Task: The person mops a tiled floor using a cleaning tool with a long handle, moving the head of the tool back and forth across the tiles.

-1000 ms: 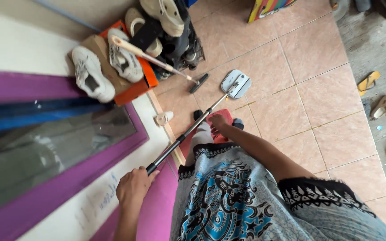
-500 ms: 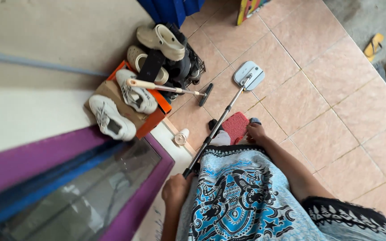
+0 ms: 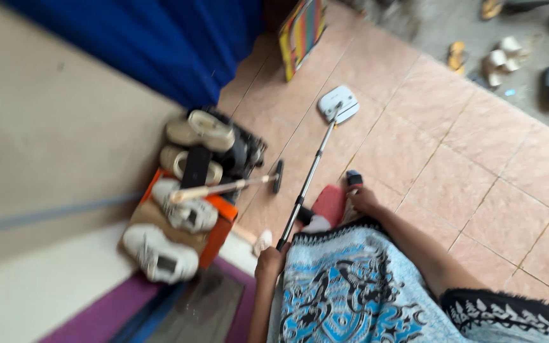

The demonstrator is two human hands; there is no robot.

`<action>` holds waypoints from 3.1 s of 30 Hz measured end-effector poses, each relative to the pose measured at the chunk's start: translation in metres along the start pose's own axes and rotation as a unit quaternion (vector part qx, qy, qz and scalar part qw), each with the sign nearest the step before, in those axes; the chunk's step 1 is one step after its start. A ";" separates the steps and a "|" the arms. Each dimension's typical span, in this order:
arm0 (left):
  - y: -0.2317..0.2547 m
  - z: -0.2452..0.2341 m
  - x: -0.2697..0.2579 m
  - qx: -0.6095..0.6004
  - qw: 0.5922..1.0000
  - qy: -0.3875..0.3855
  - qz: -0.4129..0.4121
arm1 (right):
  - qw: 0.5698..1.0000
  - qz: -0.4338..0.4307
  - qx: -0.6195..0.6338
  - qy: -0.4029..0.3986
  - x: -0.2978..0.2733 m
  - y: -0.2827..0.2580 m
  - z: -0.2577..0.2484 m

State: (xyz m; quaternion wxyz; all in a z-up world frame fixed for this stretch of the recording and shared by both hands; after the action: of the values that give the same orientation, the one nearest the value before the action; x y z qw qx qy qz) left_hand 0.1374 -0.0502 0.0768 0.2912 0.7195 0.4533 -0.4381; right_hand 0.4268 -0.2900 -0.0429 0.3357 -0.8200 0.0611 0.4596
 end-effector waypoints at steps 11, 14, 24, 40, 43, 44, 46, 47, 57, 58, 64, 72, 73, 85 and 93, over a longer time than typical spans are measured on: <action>0.104 -0.075 -0.001 0.167 0.980 0.066 0.080 | 0.990 -0.018 0.062 -0.123 0.035 -0.076 0.010; 0.126 -0.081 -0.016 0.151 0.985 0.064 0.053 | 0.974 -0.103 -0.029 -0.200 0.051 -0.106 0.001; 0.167 -0.169 -0.097 0.230 0.972 -0.029 -0.036 | 0.707 -0.574 -0.353 -0.215 0.038 -0.207 0.000; 0.297 -0.068 0.075 0.030 0.987 -0.048 0.149 | 0.945 -0.279 -0.161 0.052 0.231 -0.157 -0.129; 0.352 -0.101 0.066 0.043 0.981 -0.052 0.183 | 0.989 -0.100 -0.074 0.079 0.251 -0.148 -0.157; 0.366 -0.115 0.060 0.046 0.981 -0.053 0.183 | 0.990 0.034 0.138 0.020 0.258 -0.143 -0.163; 0.383 -0.133 0.048 -0.050 0.982 -0.150 0.104 | 0.924 0.161 0.345 -0.037 0.252 -0.150 -0.158; 0.389 -0.144 0.047 -0.046 0.982 -0.149 0.109 | 0.918 0.142 0.365 -0.060 0.247 -0.160 -0.152; 0.296 -0.129 0.026 0.095 0.977 0.012 0.192 | 0.840 0.112 0.519 -0.110 0.182 -0.169 -0.048; 0.283 -0.133 0.018 0.097 0.980 -0.003 0.175 | 0.848 0.110 0.507 -0.104 0.171 -0.169 -0.040; 0.219 -0.151 -0.039 0.081 0.973 -0.046 0.209 | 0.851 0.094 0.515 -0.047 0.072 -0.174 0.020; 0.107 -0.190 -0.130 0.278 0.930 -0.021 0.240 | 0.780 0.142 0.599 -0.113 -0.041 -0.174 0.112; 0.096 -0.191 -0.140 0.314 0.914 -0.014 0.256 | 0.791 0.152 0.582 -0.111 -0.052 -0.173 0.121; 0.092 -0.159 -0.104 0.146 0.915 0.280 0.250 | 0.809 0.129 0.563 -0.103 -0.025 -0.171 0.096; 0.159 -0.130 -0.005 0.087 0.908 0.282 0.299 | 0.818 0.142 0.553 -0.065 0.002 -0.138 0.001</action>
State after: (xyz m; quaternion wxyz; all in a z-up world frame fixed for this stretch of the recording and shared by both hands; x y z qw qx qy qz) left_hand 0.3282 -0.0121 0.1426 0.2046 0.9373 0.2408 -0.1471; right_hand 0.4834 -0.1837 0.0236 0.6671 -0.4466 0.3988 0.4432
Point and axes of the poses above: each hand's wrist, its own x-axis towards the middle knuckle, its own z-axis out of the palm, y = z × x, the point moved 3 cm from there along x, towards the middle knuckle, and after that the axes turned 9 degrees about x, right-handed, at the moved point
